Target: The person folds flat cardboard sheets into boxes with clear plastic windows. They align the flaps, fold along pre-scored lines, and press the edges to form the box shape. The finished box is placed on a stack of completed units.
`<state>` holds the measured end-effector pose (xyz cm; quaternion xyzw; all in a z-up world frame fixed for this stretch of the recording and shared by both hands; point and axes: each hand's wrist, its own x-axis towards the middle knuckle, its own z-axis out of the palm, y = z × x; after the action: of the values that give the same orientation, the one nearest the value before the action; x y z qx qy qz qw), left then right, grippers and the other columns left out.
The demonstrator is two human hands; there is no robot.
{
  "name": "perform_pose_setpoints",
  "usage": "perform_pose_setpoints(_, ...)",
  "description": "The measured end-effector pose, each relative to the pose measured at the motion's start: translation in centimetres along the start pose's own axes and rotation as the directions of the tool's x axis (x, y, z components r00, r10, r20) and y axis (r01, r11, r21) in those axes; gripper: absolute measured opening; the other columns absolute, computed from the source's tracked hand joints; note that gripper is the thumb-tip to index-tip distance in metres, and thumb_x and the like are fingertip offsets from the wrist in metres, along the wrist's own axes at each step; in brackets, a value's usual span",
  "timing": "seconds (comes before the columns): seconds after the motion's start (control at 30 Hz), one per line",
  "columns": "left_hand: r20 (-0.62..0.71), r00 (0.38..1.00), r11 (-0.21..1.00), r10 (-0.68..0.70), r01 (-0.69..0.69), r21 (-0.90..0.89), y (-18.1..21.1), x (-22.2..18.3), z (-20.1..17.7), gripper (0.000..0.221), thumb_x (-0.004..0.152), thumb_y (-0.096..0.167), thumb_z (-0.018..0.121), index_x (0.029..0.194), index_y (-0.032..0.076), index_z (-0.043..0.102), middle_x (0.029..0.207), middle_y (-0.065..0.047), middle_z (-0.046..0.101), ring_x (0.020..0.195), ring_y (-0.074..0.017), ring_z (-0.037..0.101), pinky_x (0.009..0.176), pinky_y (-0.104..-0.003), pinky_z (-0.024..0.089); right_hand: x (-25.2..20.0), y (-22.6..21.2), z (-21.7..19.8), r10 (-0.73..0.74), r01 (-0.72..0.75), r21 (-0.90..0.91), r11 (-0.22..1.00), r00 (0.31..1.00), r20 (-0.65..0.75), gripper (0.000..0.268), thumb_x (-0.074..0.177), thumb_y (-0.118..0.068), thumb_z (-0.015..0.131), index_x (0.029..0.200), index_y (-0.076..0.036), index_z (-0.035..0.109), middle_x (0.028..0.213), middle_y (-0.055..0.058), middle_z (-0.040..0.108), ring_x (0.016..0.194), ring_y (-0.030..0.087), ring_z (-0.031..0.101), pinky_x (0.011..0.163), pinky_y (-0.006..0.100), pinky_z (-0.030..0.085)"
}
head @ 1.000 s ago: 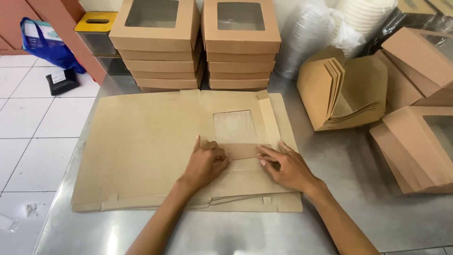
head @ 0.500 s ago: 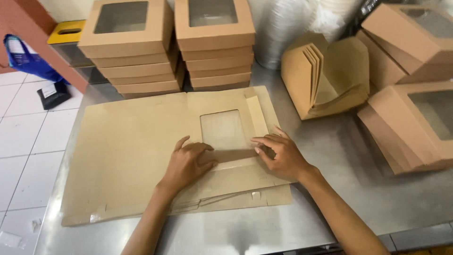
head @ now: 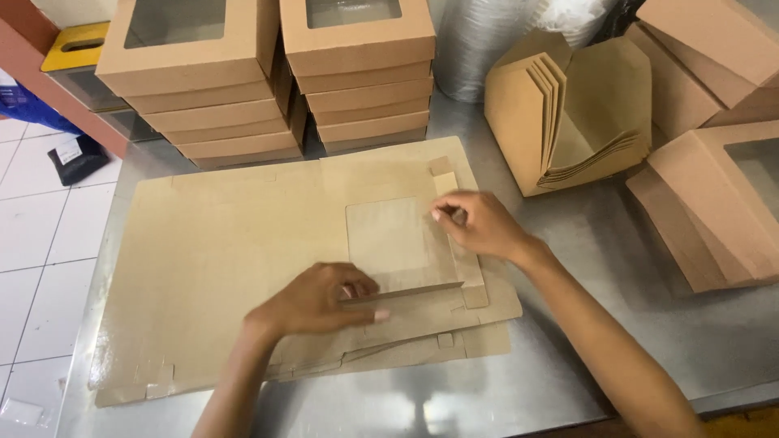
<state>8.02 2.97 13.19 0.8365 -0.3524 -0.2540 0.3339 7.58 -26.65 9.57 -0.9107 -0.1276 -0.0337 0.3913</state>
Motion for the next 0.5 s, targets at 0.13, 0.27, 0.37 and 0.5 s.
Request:
perform_pose_setpoints(0.13, 0.068, 0.995, 0.991, -0.071, 0.079, -0.11, -0.4, 2.9, -1.9, 0.054, 0.099, 0.044, 0.049, 0.123, 0.002, 0.073, 0.11, -0.026, 0.076, 0.105, -0.0449, 0.073, 0.092, -0.055, 0.056, 4.7, 2.4, 1.6, -0.082, 0.083, -0.004, 0.997, 0.991, -0.109, 0.022, 0.095, -0.016, 0.063, 0.102, 0.0, 0.075, 0.084, 0.021, 0.073, 0.081, 0.037, 0.072, 0.073, 0.046, 0.056)
perform_pose_setpoints(0.27, -0.115, 0.983, 0.988, 0.14, -0.132, 0.075, -5.8, 9.2, -2.1, 0.045, 0.091, 0.022, 0.068, 0.131, 0.001, 0.067, 0.111, -0.028, 0.07, 0.106, -0.0472, 0.069, 0.092, -0.055, 0.054, 7.7, 8.5, 5.1, 0.0, 0.032, 0.084, 0.996, 0.934, -0.358, 0.02, 0.092, -0.017, 0.066, 0.106, -0.007, 0.076, 0.086, 0.01, 0.07, 0.08, 0.026, 0.071, 0.075, 0.038, 0.056)
perform_pose_setpoints(0.37, -0.196, 0.981, 0.949, 0.007, 0.056, 0.311, -7.7, 13.7, -2.9, 0.068, 0.077, 0.022, 0.081, 0.14, 0.008, 0.061, 0.134, -0.02, 0.062, 0.125, -0.0424, 0.059, 0.103, -0.059, 0.049, 7.5, 9.4, 6.0, 0.125, -0.015, 0.227, 0.974, 0.868, -0.48, 0.021, 0.089, -0.005, 0.062, 0.105, -0.009, 0.075, 0.085, 0.007, 0.068, 0.074, 0.017, 0.071, 0.072, 0.031, 0.057)
perform_pose_setpoints(0.5, -0.131, 0.989, 0.925, -0.068, 0.112, 0.362, -7.7, 16.5, -4.5, 0.091, 0.068, 0.027, 0.088, 0.15, 0.011, 0.05, 0.153, -0.015, 0.048, 0.143, -0.0406, 0.041, 0.115, -0.063, 0.034, 7.9, 9.8, 6.0, 0.154, -0.018, 0.272, 0.962, 0.859, -0.489, 0.024, 0.087, 0.002, 0.061, 0.104, -0.008, 0.074, 0.091, 0.01, 0.067, 0.072, 0.02, 0.071, 0.064, 0.028, 0.057)
